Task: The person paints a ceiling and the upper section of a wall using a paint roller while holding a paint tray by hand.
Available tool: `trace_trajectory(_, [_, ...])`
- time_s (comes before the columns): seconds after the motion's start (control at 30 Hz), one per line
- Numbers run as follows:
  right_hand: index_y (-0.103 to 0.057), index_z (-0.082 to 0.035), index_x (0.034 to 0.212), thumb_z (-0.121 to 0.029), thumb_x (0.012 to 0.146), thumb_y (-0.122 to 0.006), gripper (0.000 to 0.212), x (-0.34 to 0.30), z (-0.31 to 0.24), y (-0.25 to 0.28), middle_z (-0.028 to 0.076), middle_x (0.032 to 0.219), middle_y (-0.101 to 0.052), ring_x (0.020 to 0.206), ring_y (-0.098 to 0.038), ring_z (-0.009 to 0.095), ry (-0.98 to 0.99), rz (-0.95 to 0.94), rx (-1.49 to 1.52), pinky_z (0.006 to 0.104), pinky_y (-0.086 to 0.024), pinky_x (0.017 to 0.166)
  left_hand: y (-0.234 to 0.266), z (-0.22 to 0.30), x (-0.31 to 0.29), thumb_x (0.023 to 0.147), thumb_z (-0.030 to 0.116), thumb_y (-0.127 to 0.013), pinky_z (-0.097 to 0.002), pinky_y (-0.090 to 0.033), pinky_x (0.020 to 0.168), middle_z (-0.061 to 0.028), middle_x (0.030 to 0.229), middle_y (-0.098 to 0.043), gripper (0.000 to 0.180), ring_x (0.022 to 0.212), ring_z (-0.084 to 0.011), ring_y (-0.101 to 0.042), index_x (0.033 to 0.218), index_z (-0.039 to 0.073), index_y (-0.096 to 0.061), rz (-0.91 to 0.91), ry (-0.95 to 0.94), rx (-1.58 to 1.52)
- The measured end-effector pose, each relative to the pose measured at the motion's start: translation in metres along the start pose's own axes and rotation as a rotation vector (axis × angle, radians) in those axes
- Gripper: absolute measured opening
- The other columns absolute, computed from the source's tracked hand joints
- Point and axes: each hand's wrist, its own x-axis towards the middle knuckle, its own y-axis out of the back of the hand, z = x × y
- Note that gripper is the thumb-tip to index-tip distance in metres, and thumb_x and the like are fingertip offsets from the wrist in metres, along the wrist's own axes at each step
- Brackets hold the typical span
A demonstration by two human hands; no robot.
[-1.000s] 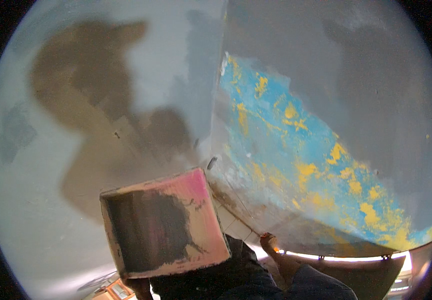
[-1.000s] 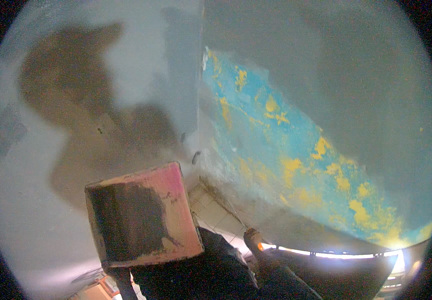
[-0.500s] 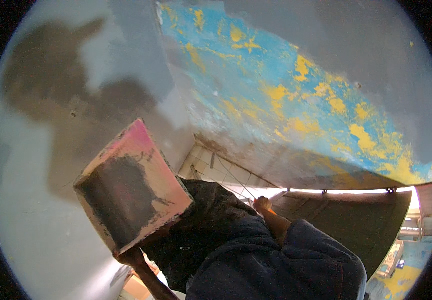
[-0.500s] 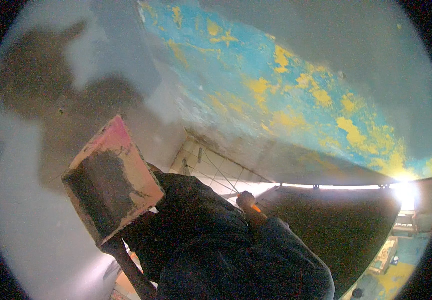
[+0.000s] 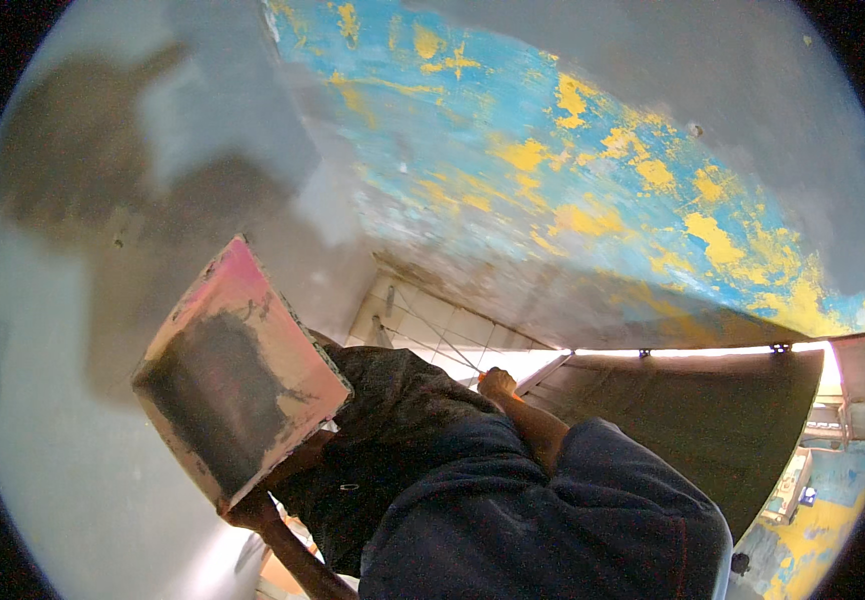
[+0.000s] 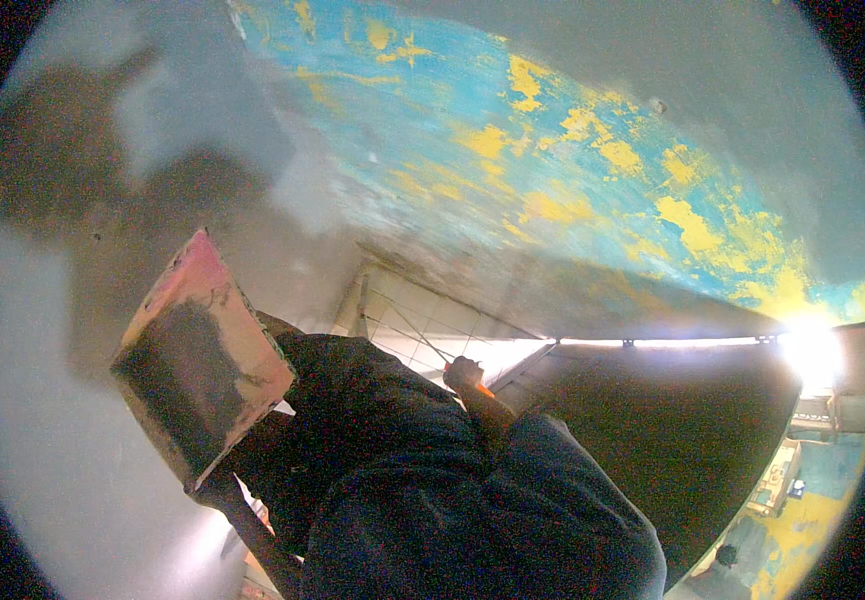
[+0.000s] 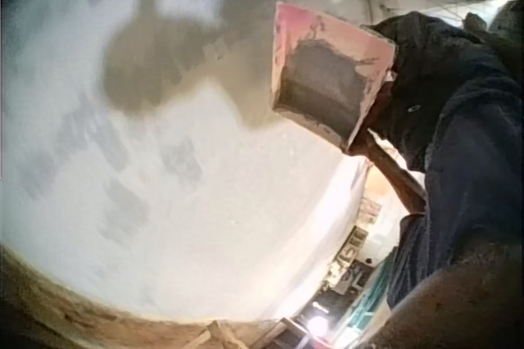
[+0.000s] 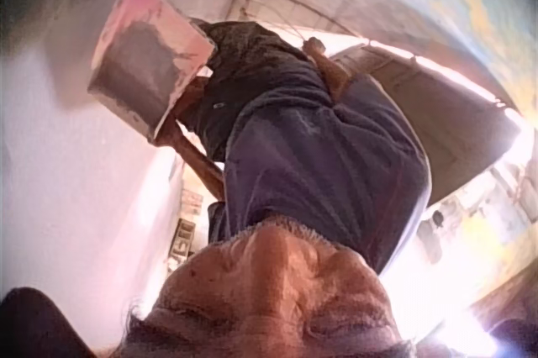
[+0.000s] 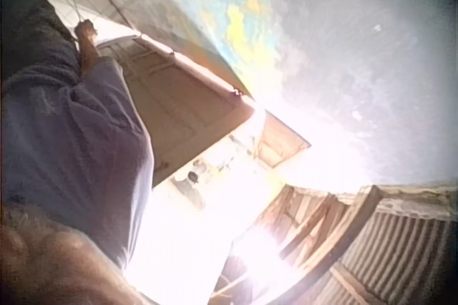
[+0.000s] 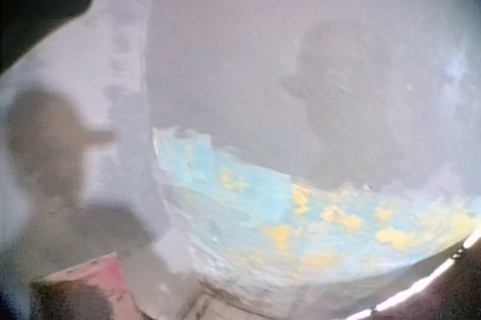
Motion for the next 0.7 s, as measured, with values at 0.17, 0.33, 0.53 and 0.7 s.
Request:
trace_trajectory(0.17, [-0.063, -0.004, 0.090, -0.035, 0.077, -0.055, 0.035, 0.002, 0.002, -0.005, 0.014, 0.092, -0.062, 0.088, -0.060, 0.027, 0.027, -0.010, -0.037, 0.0375, -0.047, 0.074, 0.010, -0.015, 0.008, 0.067, 0.028, -0.050, -0.0468, -0.028, 0.099, -0.0186, 0.127, -0.040, 0.063, 0.115, -0.0339, -0.038, 0.119, -0.007, -0.039, 0.017, 0.028, -0.076])
trace_trajectory(0.33, [-0.064, -0.007, 0.088, -0.028, 0.073, -0.059, 0.027, 0.002, 0.008, -0.009, 0.013, 0.089, -0.063, 0.087, -0.061, 0.026, -0.031, 0.022, -0.051, 0.0342, -0.050, 0.073, -0.001, 0.001, 0.008, 0.066, 0.030, -0.052, -0.0467, -0.026, 0.100, -0.0183, 0.129, -0.037, 0.068, 0.119, -0.0340, -0.034, 0.121, -0.006, -0.038, 0.034, 0.179, -0.335])
trace_trajectory(0.53, [-0.063, -0.007, 0.089, -0.030, 0.072, -0.059, 0.029, -0.002, 0.005, -0.006, 0.014, 0.089, -0.063, 0.088, -0.061, 0.026, 0.016, -0.006, -0.058, 0.0350, -0.049, 0.073, 0.007, -0.008, 0.012, 0.066, 0.031, -0.052, -0.0456, -0.024, 0.101, -0.0182, 0.131, -0.035, 0.069, 0.121, -0.0334, -0.031, 0.123, -0.004, -0.037, 0.000, 0.176, -0.103])
trace_trajectory(0.7, [-0.062, -0.005, 0.095, -0.031, 0.075, -0.054, 0.034, 0.001, 0.003, -0.004, 0.016, 0.101, -0.059, 0.093, -0.058, 0.030, 0.006, -0.074, -0.005, 0.0360, -0.048, 0.076, 0.015, -0.016, 0.014, 0.069, 0.033, -0.050, -0.0473, -0.023, 0.101, -0.0184, 0.130, -0.036, 0.066, 0.121, -0.0337, -0.032, 0.123, -0.003, -0.038, -0.088, 0.063, -0.270])
